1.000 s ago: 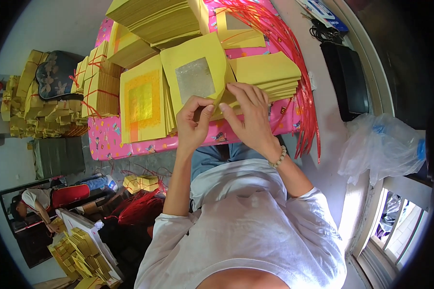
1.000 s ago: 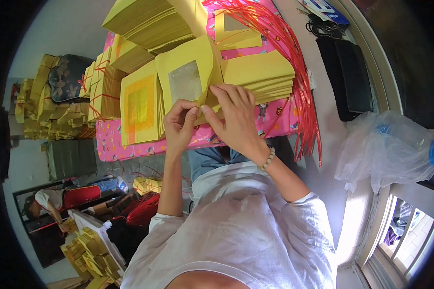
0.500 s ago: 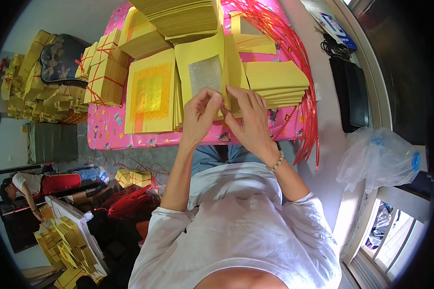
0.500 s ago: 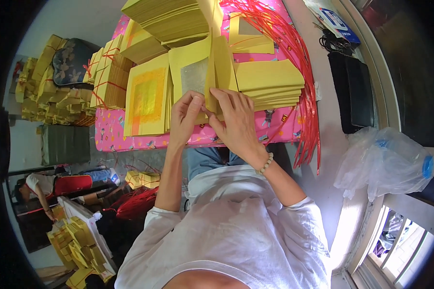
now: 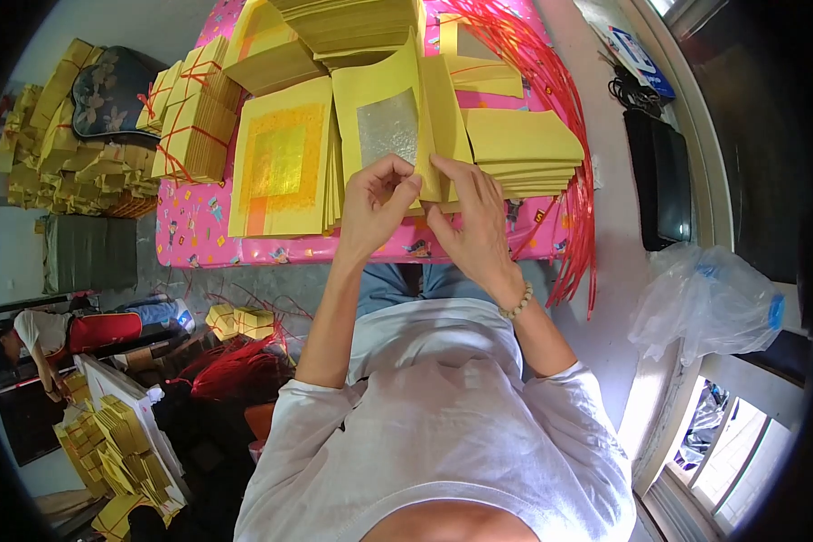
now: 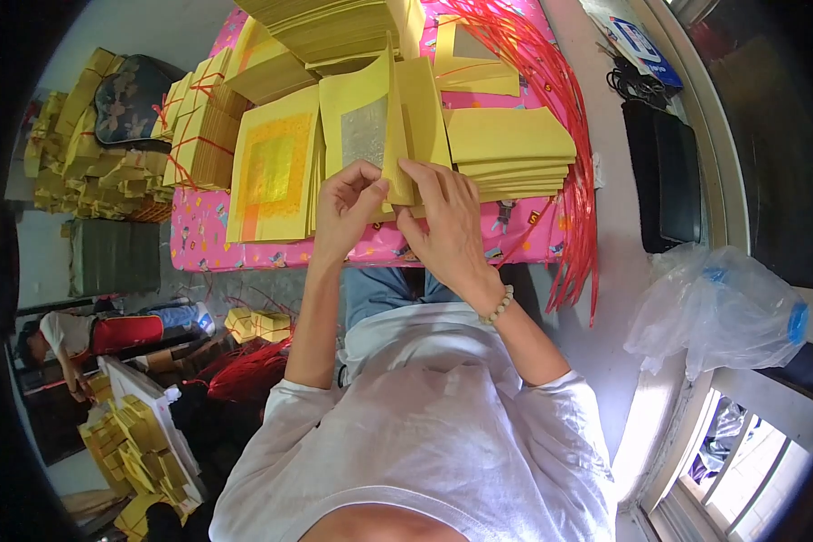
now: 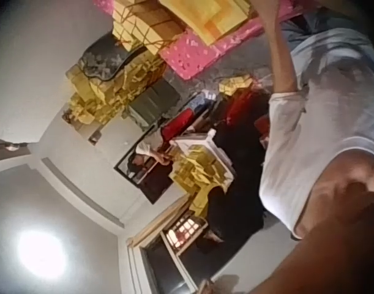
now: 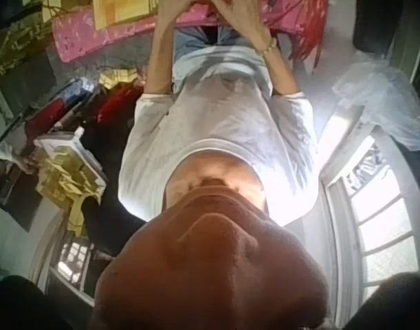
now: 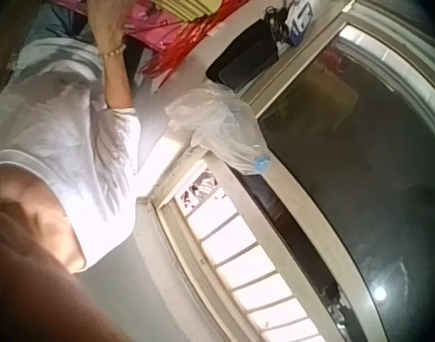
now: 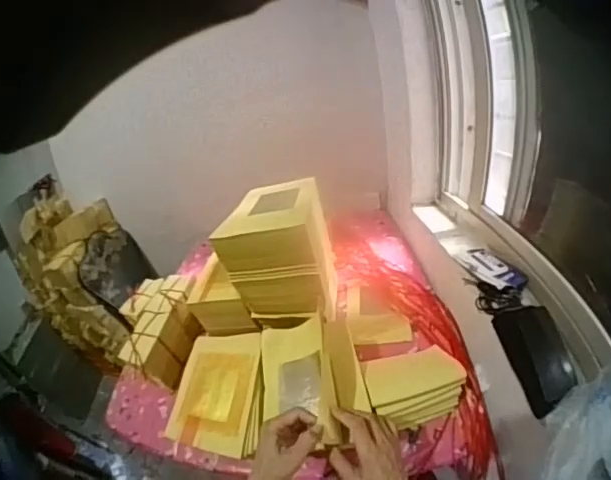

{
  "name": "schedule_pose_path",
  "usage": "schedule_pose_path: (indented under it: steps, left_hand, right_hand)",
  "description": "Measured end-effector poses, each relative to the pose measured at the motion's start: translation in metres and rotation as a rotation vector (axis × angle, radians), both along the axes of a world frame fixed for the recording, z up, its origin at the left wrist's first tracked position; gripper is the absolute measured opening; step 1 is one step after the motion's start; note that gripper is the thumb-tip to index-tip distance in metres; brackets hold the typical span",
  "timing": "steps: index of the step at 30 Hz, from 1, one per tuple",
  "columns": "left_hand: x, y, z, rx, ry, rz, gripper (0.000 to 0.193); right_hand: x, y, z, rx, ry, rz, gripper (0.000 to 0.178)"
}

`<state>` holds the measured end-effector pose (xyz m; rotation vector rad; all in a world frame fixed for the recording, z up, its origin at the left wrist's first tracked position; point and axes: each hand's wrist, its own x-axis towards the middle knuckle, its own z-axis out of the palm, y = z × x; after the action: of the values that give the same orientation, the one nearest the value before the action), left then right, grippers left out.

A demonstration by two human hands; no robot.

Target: Folding and stacking joss paper sheets at a table.

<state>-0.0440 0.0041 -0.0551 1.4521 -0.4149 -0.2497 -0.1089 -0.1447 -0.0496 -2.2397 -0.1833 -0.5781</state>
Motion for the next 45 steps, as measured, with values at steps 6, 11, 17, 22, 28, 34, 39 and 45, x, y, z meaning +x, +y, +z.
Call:
schedule_pose_path:
  steps: [6,11,17,22,28,34,39,45]
  left_hand:
    - [0.0007,0.0032,0.0003,0.051,0.042,-0.039,0.01]
    - [-0.0003,0.0034,0.0029,0.05,0.055,-0.065,0.01]
    - [0.0004,0.0035,-0.0016,0.062,0.068,-0.053,0.009]
    - [0.0008,0.004,-0.0048,0.079,0.031,-0.038,0.01]
    - [-0.0012,0.0034,-0.0047,0.07,0.022,-0.02,0.01]
    - [0.0003,0.0031,-0.0056,0.09,-0.043,-0.025,0.011]
    - [0.0013,0.0035,-0.0062,0.093,-0.018,-0.035,0.013]
    - [-0.0002,0.0025,-0.0058,0.056,0.025,-0.038,0.012]
  right_hand:
    - [-0.0006,-0.0005,-0.0037,0.022,0.001,-0.013,0.05]
    - [-0.0015,-0.0008,-0.0043,0.029,0.006,-0.015,0.05]
    - [-0.0014,-0.001,-0.0041,0.028,0.005,-0.013,0.05]
    - [-0.0019,-0.001,-0.0057,0.046,0.001,-0.014,0.05]
    - [-0.003,-0.0008,-0.0061,0.06,0.014,-0.014,0.052]
    - [-0.0027,-0.0013,-0.0064,0.064,0.01,-0.007,0.052]
    - [-0.0026,-0.0008,-0.0063,0.087,0.0,-0.018,0.051]
    - [-0.003,-0.001,-0.0055,0.093,0.0,-0.013,0.051]
